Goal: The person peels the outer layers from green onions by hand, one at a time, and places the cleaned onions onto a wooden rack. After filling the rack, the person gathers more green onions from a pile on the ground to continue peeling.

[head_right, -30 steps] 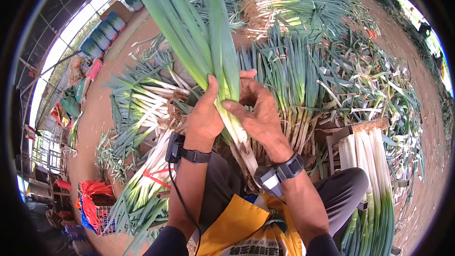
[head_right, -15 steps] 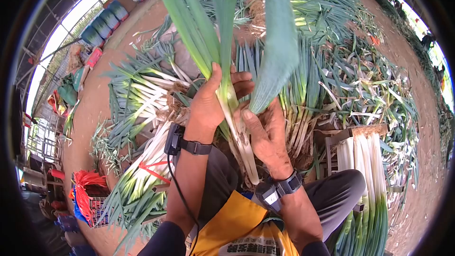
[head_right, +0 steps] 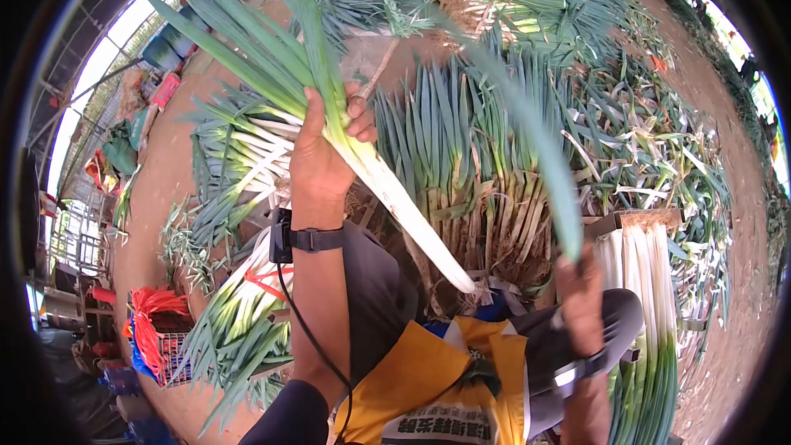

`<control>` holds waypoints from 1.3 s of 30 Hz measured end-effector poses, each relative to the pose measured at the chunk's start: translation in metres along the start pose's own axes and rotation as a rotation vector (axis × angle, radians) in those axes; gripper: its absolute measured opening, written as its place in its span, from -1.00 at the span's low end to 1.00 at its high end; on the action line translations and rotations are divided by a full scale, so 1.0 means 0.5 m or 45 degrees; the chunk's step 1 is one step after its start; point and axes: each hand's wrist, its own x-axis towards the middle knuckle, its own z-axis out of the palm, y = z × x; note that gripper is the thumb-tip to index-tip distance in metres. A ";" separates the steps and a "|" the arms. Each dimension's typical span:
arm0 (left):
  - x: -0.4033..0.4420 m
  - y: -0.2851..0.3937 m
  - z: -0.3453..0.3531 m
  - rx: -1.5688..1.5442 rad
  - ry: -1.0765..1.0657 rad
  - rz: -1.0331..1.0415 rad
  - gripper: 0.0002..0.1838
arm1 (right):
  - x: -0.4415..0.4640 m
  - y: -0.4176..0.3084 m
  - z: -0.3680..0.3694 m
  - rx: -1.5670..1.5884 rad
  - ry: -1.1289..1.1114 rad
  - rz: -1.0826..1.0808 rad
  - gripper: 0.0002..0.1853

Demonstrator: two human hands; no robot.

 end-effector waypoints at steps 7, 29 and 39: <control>0.001 -0.025 0.048 0.019 0.011 -0.041 -0.19 | 0.359 -0.195 -0.308 -1.600 1.010 -0.834 -0.37; 0.000 -0.081 0.063 0.121 -0.125 -0.109 0.10 | 0.045 -0.158 0.342 -0.488 -0.550 -0.669 -0.85; -0.004 -0.083 0.041 0.106 -0.164 -0.048 -0.18 | 0.020 -0.078 0.281 0.109 -0.228 -0.190 -0.88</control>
